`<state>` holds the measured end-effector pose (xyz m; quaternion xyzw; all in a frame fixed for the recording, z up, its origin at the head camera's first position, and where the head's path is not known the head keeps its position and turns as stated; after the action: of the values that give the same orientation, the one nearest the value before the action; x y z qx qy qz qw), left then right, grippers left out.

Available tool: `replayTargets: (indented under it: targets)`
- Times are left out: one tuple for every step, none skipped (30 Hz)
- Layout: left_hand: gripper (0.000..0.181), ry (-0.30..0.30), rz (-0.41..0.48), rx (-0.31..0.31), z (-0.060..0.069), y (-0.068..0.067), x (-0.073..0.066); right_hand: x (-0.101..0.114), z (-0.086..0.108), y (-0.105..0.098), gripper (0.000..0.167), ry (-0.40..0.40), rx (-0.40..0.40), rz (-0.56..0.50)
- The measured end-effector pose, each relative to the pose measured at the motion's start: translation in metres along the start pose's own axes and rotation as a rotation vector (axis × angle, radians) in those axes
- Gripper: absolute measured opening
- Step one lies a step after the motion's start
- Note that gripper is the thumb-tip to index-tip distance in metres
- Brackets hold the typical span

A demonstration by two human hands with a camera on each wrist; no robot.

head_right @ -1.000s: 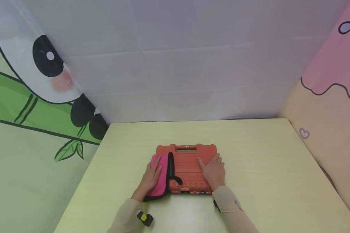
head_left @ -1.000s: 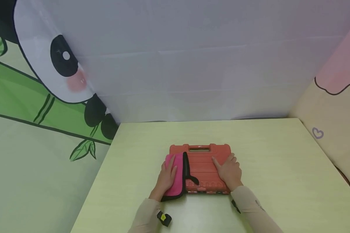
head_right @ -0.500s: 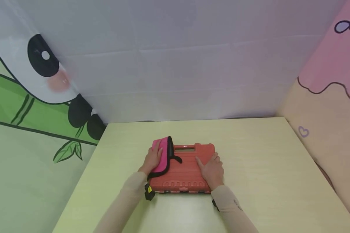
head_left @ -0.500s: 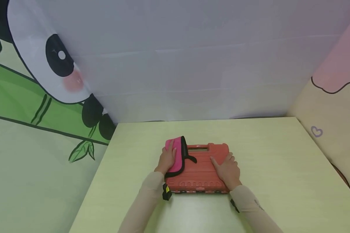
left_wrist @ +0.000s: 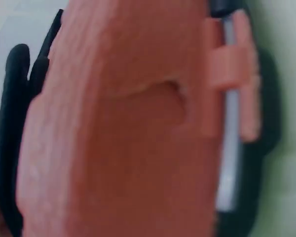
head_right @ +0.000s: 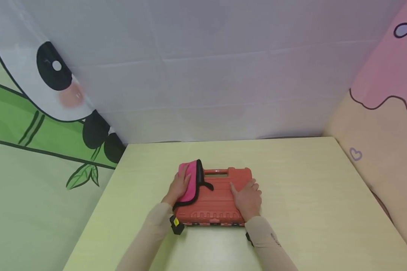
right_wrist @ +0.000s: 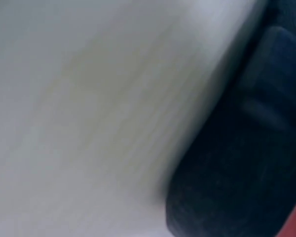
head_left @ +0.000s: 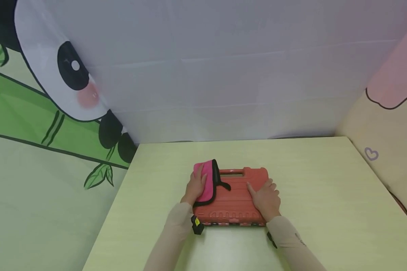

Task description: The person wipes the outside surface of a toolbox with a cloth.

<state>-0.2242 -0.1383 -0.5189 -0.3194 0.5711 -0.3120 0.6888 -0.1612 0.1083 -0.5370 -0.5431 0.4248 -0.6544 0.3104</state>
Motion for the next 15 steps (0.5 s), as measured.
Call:
replayTargets:
  targets:
    - [0.050,0.001,0.000,0.002,0.002,0.000,0.000,0.000,0.000,-0.001,0.095,0.000,-0.004,-0.001]
    - [0.050,0.005,0.000,0.000,0.004,0.000,0.000,0.000,-0.001,-0.001,0.095,0.000,-0.006,-0.001]
    - [0.050,0.006,-0.004,-0.001,0.007,0.000,0.001,0.001,-0.001,-0.002,0.095,0.000,-0.007,-0.002]
    - [0.051,0.007,-0.003,-0.003,0.009,-0.001,0.001,0.001,-0.001,-0.003,0.095,0.001,-0.005,-0.002]
    - [0.051,0.007,-0.001,-0.004,0.012,-0.001,0.001,0.001,-0.002,-0.004,0.095,0.001,-0.004,-0.003]
    - [0.051,0.008,0.002,-0.006,0.015,-0.001,0.001,0.001,-0.002,-0.004,0.095,0.001,-0.002,-0.004]
    - [0.051,0.006,0.003,-0.008,0.018,-0.001,0.002,0.001,-0.003,-0.005,0.095,0.001,0.001,-0.004]
    - [0.051,0.011,0.005,-0.013,0.021,-0.001,0.002,0.001,-0.003,-0.006,0.095,0.002,0.004,-0.005]
    - [0.051,0.011,0.006,-0.015,0.024,0.000,0.003,0.001,-0.003,-0.006,0.095,0.002,0.006,-0.005]
    - [0.051,0.016,0.008,-0.019,0.027,0.000,0.003,0.001,-0.004,-0.006,0.095,0.000,0.008,-0.005]
    - [0.051,0.019,0.012,-0.024,0.031,0.000,0.004,0.001,-0.004,-0.007,0.095,-0.002,0.008,-0.006]
    - [0.051,0.022,0.013,-0.029,0.035,0.000,0.005,0.001,-0.005,-0.007,0.094,-0.005,0.010,-0.006]
    - [0.051,0.022,0.011,-0.032,0.039,0.001,0.006,0.001,-0.005,-0.007,0.094,-0.007,0.009,-0.006]
    - [0.051,0.020,0.013,-0.032,0.043,0.001,0.007,0.000,-0.006,-0.007,0.093,-0.009,0.007,-0.005]
    - [0.051,0.020,0.013,-0.033,0.048,0.002,0.008,0.000,-0.006,-0.007,0.093,-0.011,0.005,-0.001]
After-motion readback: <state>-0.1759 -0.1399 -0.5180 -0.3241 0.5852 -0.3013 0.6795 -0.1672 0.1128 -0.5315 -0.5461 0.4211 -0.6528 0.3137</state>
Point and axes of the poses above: each hand's wrist, its own z-axis away from the middle knuckle, its own y-axis out of the palm, x = y × z, the point moved 4 cm from there along -z, towards the middle knuckle, and after that the axes turned 11 degrees about -y, right-handed, at the moved point
